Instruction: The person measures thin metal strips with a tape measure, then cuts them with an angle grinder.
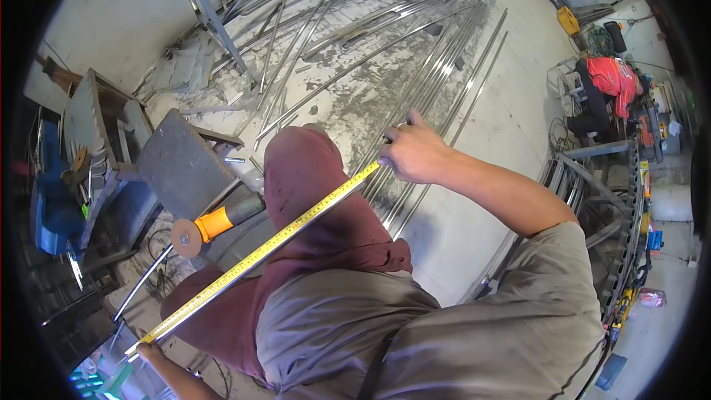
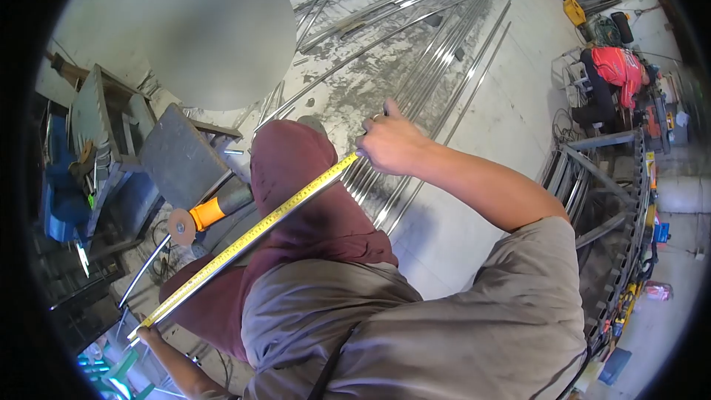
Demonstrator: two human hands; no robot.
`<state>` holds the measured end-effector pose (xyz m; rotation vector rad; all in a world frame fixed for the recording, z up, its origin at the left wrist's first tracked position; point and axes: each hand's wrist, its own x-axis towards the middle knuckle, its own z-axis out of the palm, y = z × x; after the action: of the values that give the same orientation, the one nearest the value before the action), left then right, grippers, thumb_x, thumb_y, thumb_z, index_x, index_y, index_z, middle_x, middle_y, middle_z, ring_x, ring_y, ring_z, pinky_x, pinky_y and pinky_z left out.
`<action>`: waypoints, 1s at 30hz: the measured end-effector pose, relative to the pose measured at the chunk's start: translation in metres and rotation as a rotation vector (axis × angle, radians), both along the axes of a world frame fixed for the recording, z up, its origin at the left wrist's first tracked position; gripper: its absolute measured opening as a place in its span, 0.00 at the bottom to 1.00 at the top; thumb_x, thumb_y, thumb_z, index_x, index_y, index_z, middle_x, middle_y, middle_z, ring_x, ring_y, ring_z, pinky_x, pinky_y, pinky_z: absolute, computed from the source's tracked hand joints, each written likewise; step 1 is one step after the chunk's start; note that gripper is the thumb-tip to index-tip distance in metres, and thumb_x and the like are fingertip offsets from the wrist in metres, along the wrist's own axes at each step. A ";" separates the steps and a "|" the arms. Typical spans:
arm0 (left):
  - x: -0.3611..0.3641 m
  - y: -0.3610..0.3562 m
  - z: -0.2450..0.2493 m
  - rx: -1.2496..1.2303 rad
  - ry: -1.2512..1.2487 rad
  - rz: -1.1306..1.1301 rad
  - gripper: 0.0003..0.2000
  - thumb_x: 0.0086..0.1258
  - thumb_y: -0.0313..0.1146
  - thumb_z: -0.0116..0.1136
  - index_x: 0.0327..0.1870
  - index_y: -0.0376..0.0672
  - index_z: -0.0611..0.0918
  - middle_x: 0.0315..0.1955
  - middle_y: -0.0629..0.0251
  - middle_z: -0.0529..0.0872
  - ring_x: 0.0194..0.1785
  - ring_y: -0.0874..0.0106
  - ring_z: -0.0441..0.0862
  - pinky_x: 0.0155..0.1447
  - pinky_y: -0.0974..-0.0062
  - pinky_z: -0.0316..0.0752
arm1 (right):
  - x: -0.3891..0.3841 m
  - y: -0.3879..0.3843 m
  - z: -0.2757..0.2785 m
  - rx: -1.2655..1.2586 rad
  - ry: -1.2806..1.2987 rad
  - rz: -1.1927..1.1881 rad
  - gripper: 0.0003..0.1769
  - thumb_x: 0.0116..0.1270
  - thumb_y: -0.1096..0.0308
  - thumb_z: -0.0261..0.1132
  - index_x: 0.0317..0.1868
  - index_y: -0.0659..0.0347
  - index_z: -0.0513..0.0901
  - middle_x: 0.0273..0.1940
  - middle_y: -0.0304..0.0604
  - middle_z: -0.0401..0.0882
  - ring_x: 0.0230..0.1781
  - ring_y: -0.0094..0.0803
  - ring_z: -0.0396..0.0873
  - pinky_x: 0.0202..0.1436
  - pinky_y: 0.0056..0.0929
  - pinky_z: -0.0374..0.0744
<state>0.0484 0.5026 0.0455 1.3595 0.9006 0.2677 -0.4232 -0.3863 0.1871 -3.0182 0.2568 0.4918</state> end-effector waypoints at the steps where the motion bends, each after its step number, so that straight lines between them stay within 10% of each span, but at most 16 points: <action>1: 0.001 -0.002 0.002 0.006 0.005 -0.009 0.26 0.89 0.37 0.55 0.80 0.31 0.75 0.72 0.42 0.84 0.69 0.50 0.86 0.78 0.46 0.80 | 0.001 0.001 0.001 0.004 0.007 -0.006 0.13 0.83 0.55 0.69 0.44 0.49 0.97 0.42 0.45 0.89 0.45 0.42 0.91 0.73 0.59 0.67; 17: -0.001 -0.026 0.019 0.108 0.060 -0.080 0.23 0.85 0.41 0.62 0.72 0.34 0.83 0.71 0.45 0.87 0.71 0.47 0.85 0.79 0.43 0.77 | 0.002 0.000 -0.010 -0.019 -0.023 -0.002 0.09 0.78 0.56 0.72 0.43 0.48 0.97 0.41 0.42 0.90 0.51 0.40 0.91 0.75 0.60 0.66; 22: -0.037 -0.013 0.031 0.439 0.104 -0.160 0.23 0.84 0.42 0.64 0.70 0.35 0.86 0.70 0.46 0.88 0.72 0.46 0.85 0.80 0.43 0.76 | 0.003 -0.021 -0.019 0.339 0.113 -0.133 0.13 0.81 0.54 0.72 0.45 0.54 0.95 0.39 0.49 0.89 0.44 0.53 0.90 0.61 0.62 0.81; 26: -0.122 -0.080 0.047 1.374 0.199 -0.374 0.22 0.83 0.43 0.66 0.68 0.36 0.88 0.70 0.47 0.89 0.72 0.46 0.84 0.80 0.42 0.75 | 0.003 -0.029 -0.038 0.544 0.047 -0.251 0.17 0.84 0.54 0.75 0.42 0.60 0.95 0.27 0.50 0.87 0.27 0.43 0.86 0.37 0.49 0.83; 29: -0.178 -0.211 0.041 1.450 0.020 -0.774 0.23 0.76 0.43 0.74 0.64 0.37 0.90 0.64 0.47 0.91 0.71 0.43 0.85 0.80 0.47 0.75 | 0.011 -0.030 -0.050 0.572 -0.079 -0.360 0.20 0.80 0.54 0.79 0.40 0.66 0.93 0.26 0.51 0.82 0.28 0.37 0.78 0.38 0.47 0.79; 30: -0.193 -0.275 0.099 1.329 -0.119 -1.241 0.25 0.75 0.40 0.74 0.68 0.36 0.88 0.66 0.42 0.90 0.69 0.40 0.87 0.77 0.45 0.79 | 0.015 -0.035 -0.059 0.477 -0.046 -0.397 0.21 0.79 0.55 0.80 0.39 0.68 0.90 0.26 0.50 0.79 0.30 0.32 0.76 0.39 0.45 0.78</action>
<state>-0.1447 0.2276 0.1441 2.7864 -0.5273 -0.0847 -0.4084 -0.4214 0.1282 -2.4289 0.6197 0.3797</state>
